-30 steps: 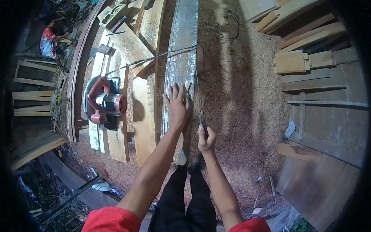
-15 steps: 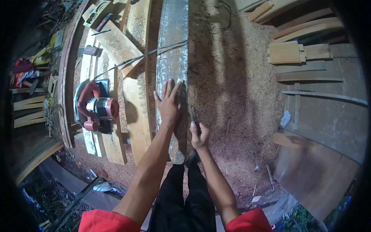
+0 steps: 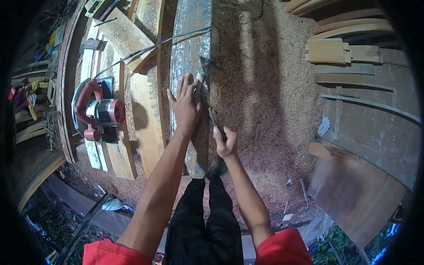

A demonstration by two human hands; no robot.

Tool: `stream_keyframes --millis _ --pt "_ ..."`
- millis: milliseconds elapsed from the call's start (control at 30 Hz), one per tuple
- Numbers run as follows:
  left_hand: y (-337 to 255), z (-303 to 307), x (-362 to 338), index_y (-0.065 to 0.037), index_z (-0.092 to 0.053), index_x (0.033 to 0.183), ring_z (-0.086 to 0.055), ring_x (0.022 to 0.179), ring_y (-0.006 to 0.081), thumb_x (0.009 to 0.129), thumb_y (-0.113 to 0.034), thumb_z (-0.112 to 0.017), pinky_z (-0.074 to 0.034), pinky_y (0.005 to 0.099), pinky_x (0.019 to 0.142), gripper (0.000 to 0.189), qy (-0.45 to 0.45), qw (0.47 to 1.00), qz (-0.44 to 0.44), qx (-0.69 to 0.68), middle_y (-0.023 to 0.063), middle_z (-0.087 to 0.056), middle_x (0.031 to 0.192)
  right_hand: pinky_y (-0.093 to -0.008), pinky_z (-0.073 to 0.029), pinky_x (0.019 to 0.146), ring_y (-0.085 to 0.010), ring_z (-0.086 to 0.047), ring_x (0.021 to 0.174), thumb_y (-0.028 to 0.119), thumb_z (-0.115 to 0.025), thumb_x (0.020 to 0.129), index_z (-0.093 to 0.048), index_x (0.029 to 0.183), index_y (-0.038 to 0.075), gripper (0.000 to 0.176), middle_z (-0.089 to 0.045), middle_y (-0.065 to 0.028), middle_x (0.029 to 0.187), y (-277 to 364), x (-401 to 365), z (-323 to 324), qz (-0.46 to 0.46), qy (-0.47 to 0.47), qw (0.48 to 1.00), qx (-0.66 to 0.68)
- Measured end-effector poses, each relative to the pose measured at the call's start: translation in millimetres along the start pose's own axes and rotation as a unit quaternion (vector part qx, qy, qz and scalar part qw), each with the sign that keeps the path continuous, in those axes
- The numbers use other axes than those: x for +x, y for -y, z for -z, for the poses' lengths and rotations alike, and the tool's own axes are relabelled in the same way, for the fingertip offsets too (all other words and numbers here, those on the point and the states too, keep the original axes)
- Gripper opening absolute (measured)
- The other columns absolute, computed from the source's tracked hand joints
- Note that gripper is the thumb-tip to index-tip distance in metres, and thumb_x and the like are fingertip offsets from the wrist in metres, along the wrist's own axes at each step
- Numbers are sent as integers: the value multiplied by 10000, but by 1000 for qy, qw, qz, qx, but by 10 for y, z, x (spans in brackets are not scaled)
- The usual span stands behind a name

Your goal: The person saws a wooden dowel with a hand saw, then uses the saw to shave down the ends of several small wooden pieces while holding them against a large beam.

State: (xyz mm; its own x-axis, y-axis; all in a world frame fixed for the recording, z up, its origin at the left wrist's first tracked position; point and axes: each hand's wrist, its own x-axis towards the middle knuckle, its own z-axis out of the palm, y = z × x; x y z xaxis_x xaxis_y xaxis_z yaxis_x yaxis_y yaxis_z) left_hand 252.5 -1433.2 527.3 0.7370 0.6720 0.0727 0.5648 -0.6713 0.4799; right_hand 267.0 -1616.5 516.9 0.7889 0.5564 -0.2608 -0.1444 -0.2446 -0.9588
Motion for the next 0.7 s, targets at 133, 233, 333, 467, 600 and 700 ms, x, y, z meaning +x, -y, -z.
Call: stream_keyframes --millis 133,233,333,467,600,700 --pt "-19 -24 -7 -161 -536 1341 -293 1457 273 934 -151 -530 -75 606 1175 408 -5 999 -7 34 81 -376 1545 -301 -371 503 -107 -493 535 290 -579 961 -549 698 26 374 -530 -36 579 -17 -10 38 7 5 1000 11" --pt "1 -81 2 -146 -533 1346 -283 1459 300 947 -146 -513 -92 577 1186 400 -19 1000 -8 13 119 -354 1552 -299 -368 504 -101 -483 540 281 -580 962 -544 700 30 364 -515 -30 576 -40 -316 147 15 -5 1000 -11" --pt "4 -72 -3 -133 -525 1354 -281 1458 312 949 -151 -512 -107 552 1193 405 -10 1000 -11 21 146 -342 1554 -307 -338 485 -92 -442 525 268 -588 958 -533 693 34 358 -465 -17 548 123 -311 183 -4 6 999 -52" --pt "14 -72 -6 -144 -527 1358 -270 1463 301 953 -167 -501 -93 555 1198 406 -5 999 -16 28 148 -323 1563 -320 -316 470 -93 -413 507 267 -592 957 -513 681 35 369 -431 -26 528 -52 -322 162 -8 -7 1000 -22" --pt "6 -73 7 -123 -515 1367 -268 1460 329 940 -126 -512 -109 534 1199 427 -6 1000 -18 18 167 -332 1555 -330 -328 472 -110 -429 502 245 -587 955 -506 674 34 361 -432 -34 527 -54 -439 232 32 -26 997 -59" --pt "28 -90 8 -115 -519 1364 -285 1449 352 949 -132 -500 -134 518 1198 416 -12 999 -30 3 194 -338 1544 -333 -332 465 -112 -431 487 231 -586 955 -504 668 34 358 -427 -32 514 -109 -319 235 65 -18 996 -62"
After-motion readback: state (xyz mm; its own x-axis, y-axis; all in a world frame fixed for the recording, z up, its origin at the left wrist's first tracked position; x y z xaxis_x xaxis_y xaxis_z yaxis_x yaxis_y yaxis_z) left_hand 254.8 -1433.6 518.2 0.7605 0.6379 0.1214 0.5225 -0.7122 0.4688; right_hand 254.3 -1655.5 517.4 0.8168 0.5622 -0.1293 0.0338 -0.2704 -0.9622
